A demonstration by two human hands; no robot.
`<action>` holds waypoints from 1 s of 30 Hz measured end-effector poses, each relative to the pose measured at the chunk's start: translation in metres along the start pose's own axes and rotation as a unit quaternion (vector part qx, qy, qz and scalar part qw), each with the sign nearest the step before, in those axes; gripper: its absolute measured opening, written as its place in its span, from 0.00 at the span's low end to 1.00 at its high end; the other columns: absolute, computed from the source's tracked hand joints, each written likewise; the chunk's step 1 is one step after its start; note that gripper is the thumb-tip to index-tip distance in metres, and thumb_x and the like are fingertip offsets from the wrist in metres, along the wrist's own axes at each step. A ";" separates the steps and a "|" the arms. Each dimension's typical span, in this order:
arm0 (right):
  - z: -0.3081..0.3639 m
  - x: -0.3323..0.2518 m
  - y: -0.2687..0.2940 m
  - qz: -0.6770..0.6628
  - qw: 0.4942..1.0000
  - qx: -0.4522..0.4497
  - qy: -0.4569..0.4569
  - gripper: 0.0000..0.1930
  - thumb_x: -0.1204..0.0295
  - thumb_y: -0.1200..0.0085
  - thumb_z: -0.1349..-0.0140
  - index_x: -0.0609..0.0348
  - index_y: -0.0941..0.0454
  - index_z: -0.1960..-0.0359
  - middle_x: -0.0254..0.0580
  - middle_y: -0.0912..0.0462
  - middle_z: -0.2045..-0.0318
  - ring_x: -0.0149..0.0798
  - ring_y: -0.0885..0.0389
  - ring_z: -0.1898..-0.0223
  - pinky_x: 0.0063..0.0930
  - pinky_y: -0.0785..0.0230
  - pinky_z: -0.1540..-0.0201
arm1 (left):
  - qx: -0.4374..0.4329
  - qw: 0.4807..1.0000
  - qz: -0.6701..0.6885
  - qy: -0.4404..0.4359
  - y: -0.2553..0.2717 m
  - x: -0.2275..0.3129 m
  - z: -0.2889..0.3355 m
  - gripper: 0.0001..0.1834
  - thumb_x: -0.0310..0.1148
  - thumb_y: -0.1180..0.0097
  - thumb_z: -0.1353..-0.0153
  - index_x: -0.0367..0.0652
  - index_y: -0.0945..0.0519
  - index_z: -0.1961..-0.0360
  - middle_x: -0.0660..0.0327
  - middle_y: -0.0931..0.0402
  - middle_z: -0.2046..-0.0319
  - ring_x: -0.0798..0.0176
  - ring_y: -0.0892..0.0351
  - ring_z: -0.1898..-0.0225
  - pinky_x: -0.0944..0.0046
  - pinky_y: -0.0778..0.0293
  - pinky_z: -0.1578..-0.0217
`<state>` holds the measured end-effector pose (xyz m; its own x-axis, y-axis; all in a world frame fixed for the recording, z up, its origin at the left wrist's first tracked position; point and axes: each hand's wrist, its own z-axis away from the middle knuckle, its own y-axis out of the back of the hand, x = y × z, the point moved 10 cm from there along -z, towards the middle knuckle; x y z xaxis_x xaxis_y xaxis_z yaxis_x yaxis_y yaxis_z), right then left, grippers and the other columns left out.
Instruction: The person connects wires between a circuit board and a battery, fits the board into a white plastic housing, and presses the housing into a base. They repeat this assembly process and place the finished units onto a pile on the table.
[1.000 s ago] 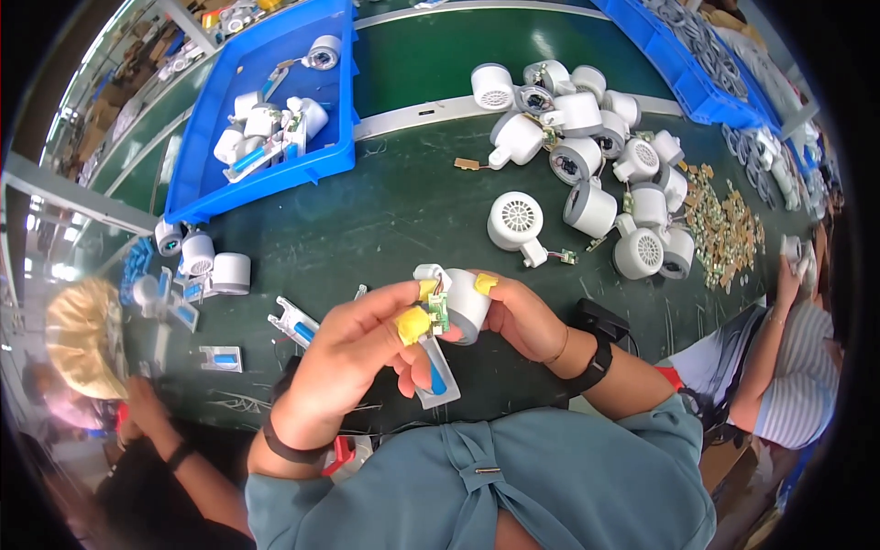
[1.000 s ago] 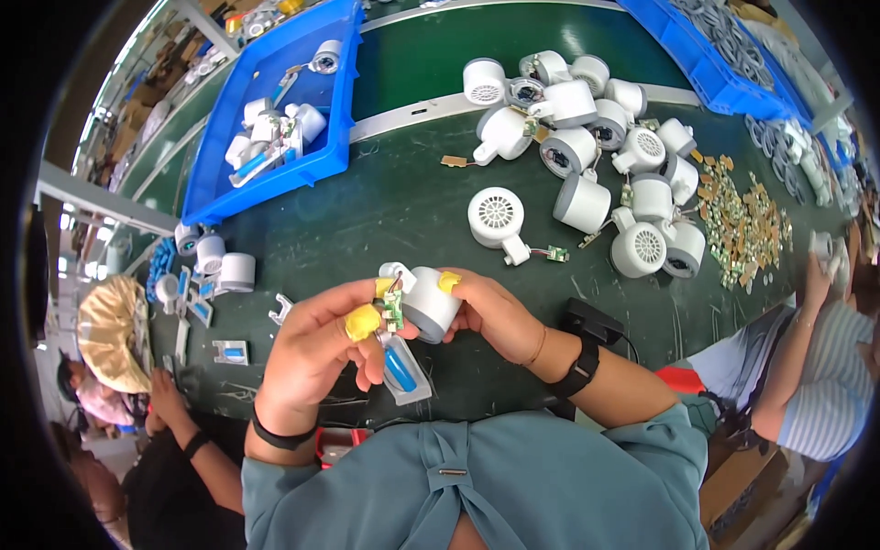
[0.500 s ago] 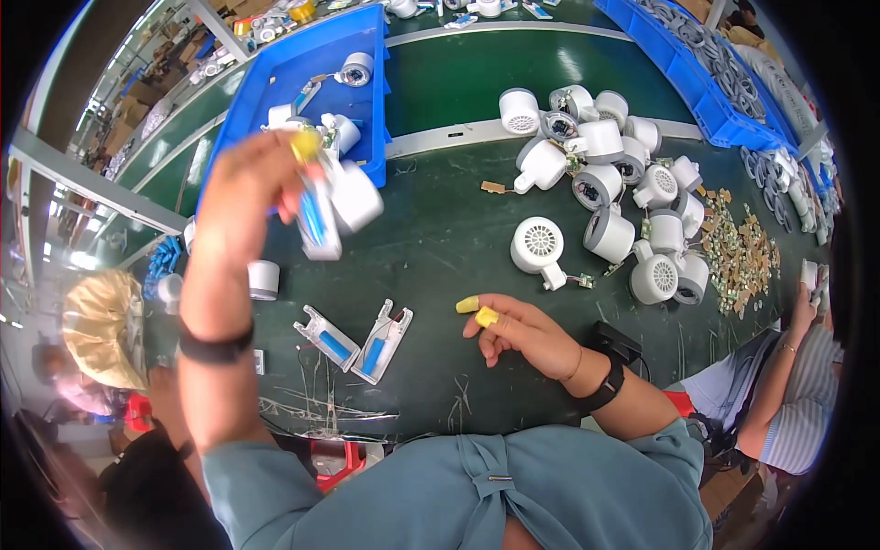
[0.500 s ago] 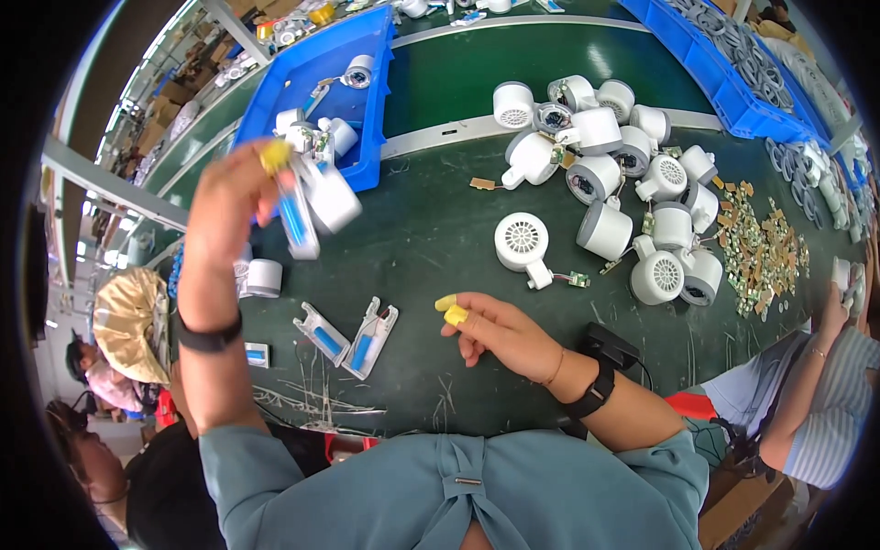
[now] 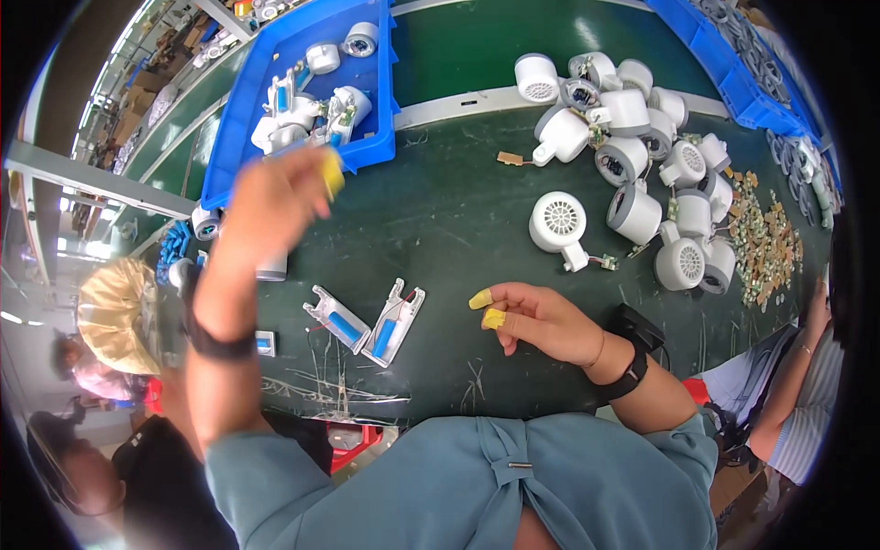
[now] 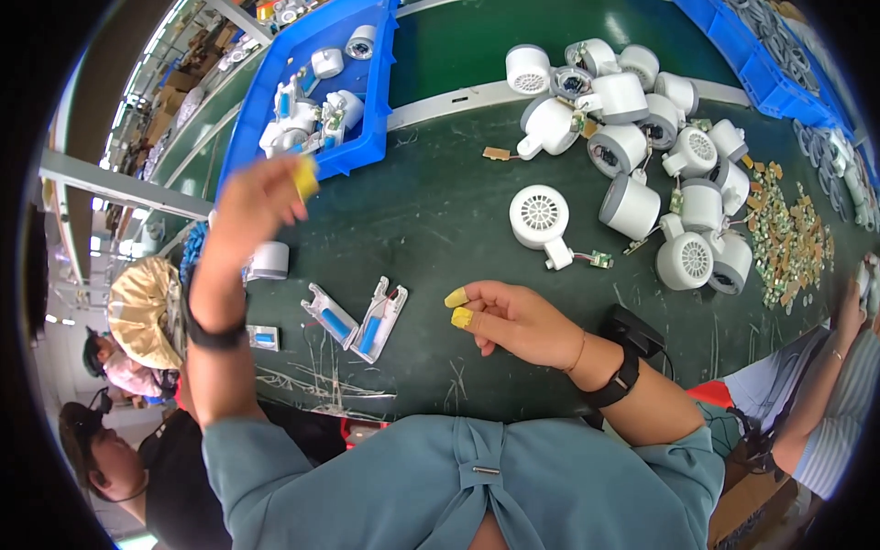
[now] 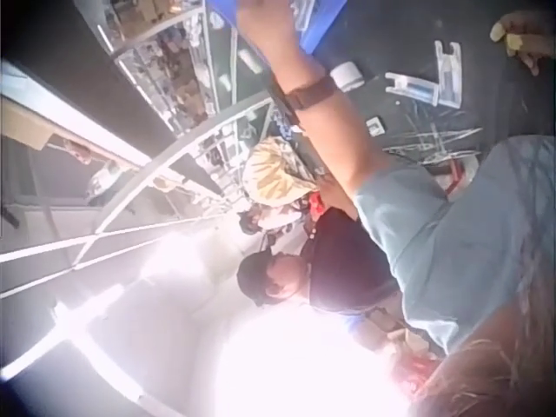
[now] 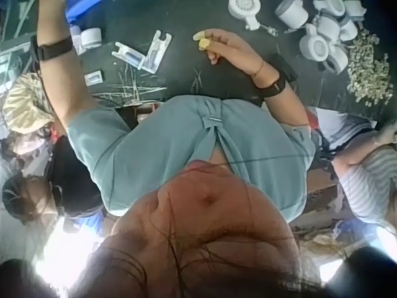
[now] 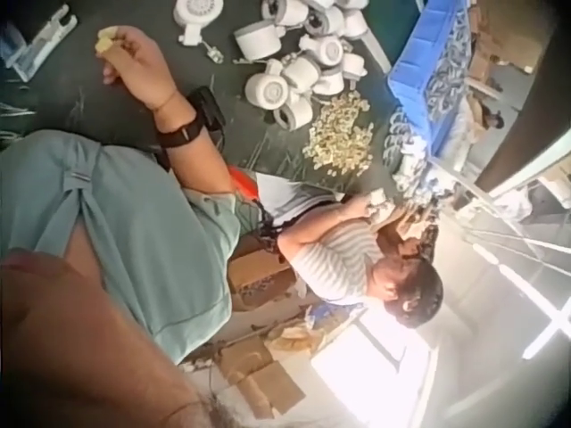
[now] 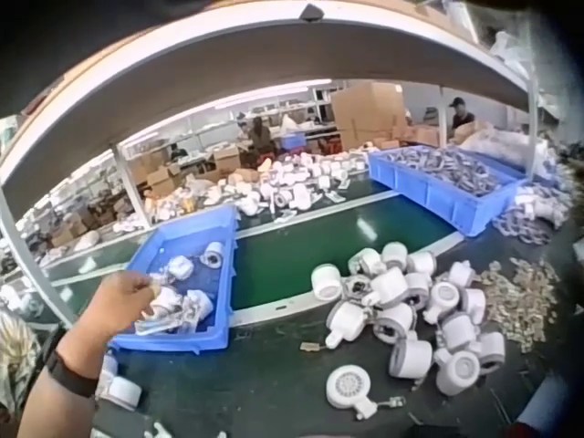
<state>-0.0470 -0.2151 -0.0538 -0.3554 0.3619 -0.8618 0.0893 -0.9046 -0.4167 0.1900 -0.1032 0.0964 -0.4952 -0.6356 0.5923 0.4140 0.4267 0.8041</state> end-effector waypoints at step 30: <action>0.006 -0.021 -0.109 0.628 0.722 -0.012 0.290 0.26 0.62 0.35 0.50 0.53 0.22 0.48 0.48 0.31 0.40 0.58 0.38 0.33 0.58 0.47 0.32 | 0.215 0.936 -0.273 0.055 -0.037 -0.148 0.223 0.27 0.33 0.41 0.41 0.43 0.27 0.40 0.43 0.34 0.40 0.34 0.40 0.36 0.40 0.44 0.36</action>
<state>-0.0552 -0.1258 0.0114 0.4688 -0.7006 -0.5380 0.0213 -0.5999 0.7998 0.0774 0.1186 -0.0091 -0.4521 -0.8867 0.0969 -0.2362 0.2237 0.9456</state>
